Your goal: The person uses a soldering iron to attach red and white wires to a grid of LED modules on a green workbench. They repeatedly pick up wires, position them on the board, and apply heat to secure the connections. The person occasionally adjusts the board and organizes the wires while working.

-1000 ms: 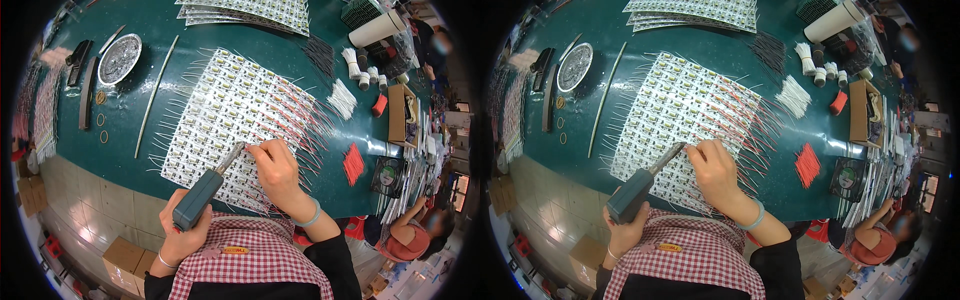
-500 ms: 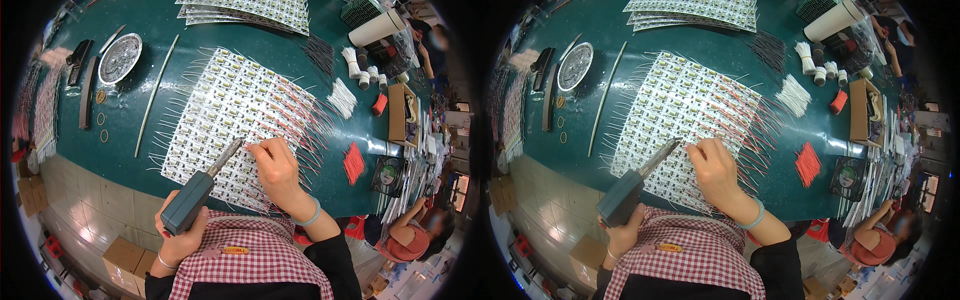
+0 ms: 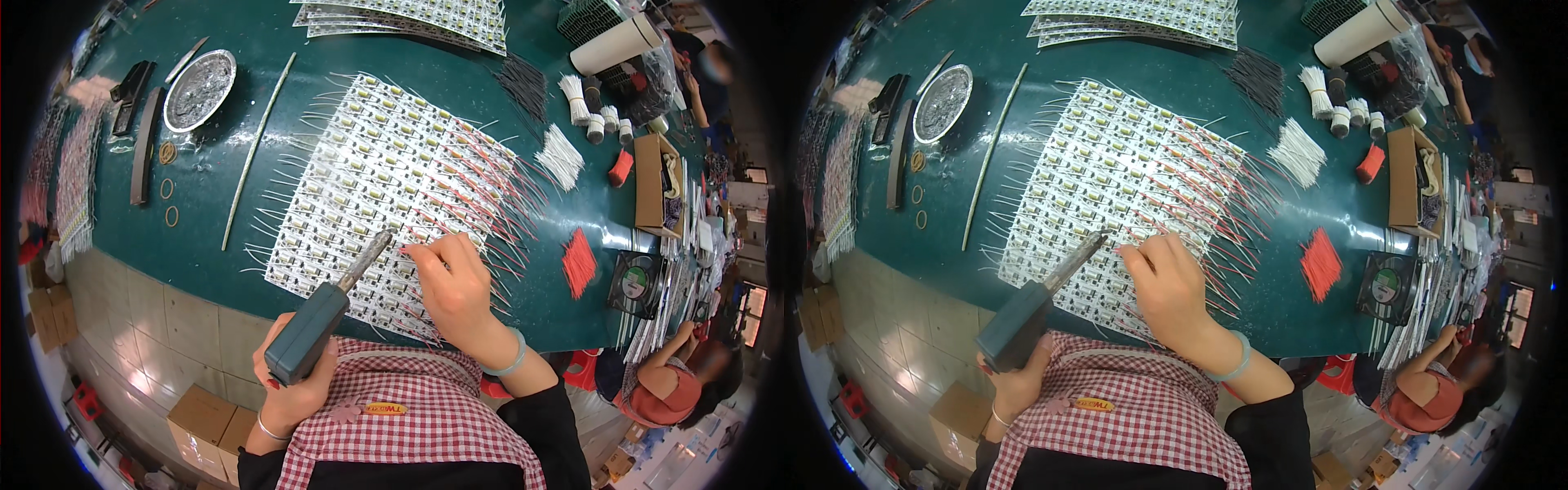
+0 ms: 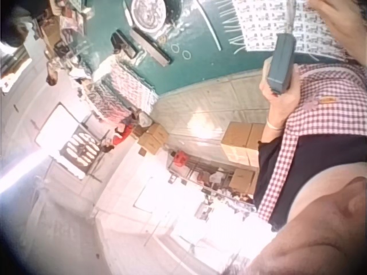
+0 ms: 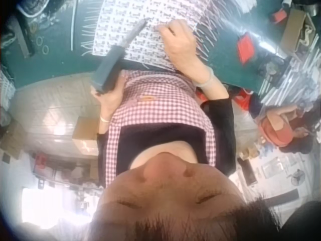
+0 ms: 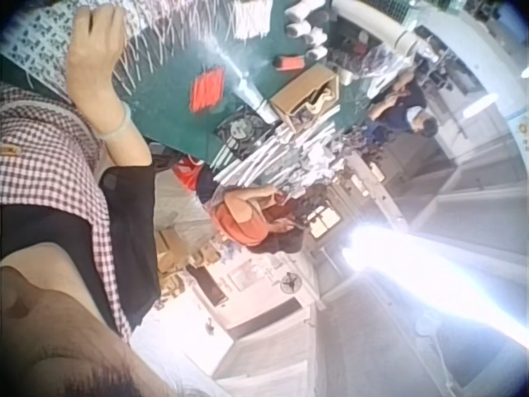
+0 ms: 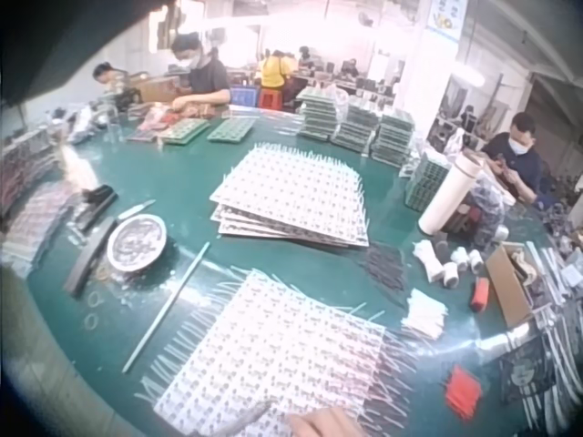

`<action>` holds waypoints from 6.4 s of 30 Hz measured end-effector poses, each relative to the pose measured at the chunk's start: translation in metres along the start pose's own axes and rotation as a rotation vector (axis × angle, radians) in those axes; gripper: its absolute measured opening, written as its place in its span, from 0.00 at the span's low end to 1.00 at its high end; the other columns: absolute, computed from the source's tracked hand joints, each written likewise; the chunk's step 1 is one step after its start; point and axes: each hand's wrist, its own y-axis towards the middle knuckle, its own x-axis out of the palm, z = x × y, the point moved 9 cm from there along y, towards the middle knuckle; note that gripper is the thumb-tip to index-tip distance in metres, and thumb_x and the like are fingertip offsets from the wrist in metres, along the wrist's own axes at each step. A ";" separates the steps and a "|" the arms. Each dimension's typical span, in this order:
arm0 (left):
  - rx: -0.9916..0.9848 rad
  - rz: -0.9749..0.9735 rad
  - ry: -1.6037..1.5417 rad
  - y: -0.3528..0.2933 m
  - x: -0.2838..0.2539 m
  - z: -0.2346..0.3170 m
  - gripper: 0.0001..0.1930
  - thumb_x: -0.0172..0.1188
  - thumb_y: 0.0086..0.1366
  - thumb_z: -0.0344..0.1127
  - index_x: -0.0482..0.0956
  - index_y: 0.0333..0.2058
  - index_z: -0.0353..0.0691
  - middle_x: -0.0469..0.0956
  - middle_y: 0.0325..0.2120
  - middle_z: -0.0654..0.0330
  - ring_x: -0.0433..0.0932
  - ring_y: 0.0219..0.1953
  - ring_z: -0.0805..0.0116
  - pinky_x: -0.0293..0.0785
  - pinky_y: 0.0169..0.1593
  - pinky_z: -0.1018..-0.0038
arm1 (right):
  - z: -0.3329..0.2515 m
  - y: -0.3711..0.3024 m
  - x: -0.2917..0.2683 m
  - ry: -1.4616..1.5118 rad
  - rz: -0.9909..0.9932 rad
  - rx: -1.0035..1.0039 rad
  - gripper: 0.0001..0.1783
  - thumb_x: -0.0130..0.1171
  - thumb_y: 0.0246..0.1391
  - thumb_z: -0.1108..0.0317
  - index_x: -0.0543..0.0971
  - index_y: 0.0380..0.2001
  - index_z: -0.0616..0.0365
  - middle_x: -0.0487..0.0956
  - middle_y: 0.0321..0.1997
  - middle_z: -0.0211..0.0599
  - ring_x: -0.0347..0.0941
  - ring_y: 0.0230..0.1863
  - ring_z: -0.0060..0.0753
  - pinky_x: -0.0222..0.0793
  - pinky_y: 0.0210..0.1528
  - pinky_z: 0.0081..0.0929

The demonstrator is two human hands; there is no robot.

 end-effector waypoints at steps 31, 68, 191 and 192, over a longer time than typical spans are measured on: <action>0.072 -0.001 0.030 -0.010 -0.001 -0.003 0.10 0.65 0.53 0.21 0.81 0.36 0.29 0.78 0.33 0.53 0.78 0.30 0.66 0.74 0.33 0.73 | -0.001 -0.004 0.010 -0.012 -0.030 -0.003 0.16 0.61 0.41 0.80 0.80 0.38 0.63 0.69 0.30 0.36 0.69 0.32 0.38 0.67 0.30 0.32; 0.038 0.012 -0.034 -0.025 -0.003 -0.012 0.11 0.67 0.52 0.20 0.80 0.36 0.28 0.80 0.36 0.51 0.80 0.33 0.66 0.76 0.37 0.73 | -0.015 -0.016 0.008 0.035 0.018 0.041 0.14 0.66 0.43 0.84 0.82 0.36 0.60 0.68 0.25 0.36 0.69 0.27 0.38 0.65 0.28 0.34; -0.132 0.166 -0.142 -0.076 -0.030 -0.047 0.16 0.70 0.55 0.26 0.82 0.42 0.29 0.83 0.34 0.57 0.80 0.33 0.72 0.77 0.39 0.74 | -0.036 -0.042 -0.019 0.134 0.068 0.081 0.08 0.63 0.45 0.80 0.80 0.31 0.60 0.74 0.30 0.37 0.72 0.33 0.40 0.69 0.33 0.35; -0.188 0.172 -0.145 -0.076 -0.030 -0.049 0.15 0.70 0.54 0.25 0.83 0.41 0.29 0.83 0.34 0.55 0.81 0.35 0.70 0.77 0.41 0.73 | -0.027 -0.046 -0.029 0.127 0.123 0.118 0.07 0.64 0.46 0.80 0.80 0.31 0.61 0.74 0.30 0.37 0.72 0.33 0.40 0.69 0.34 0.35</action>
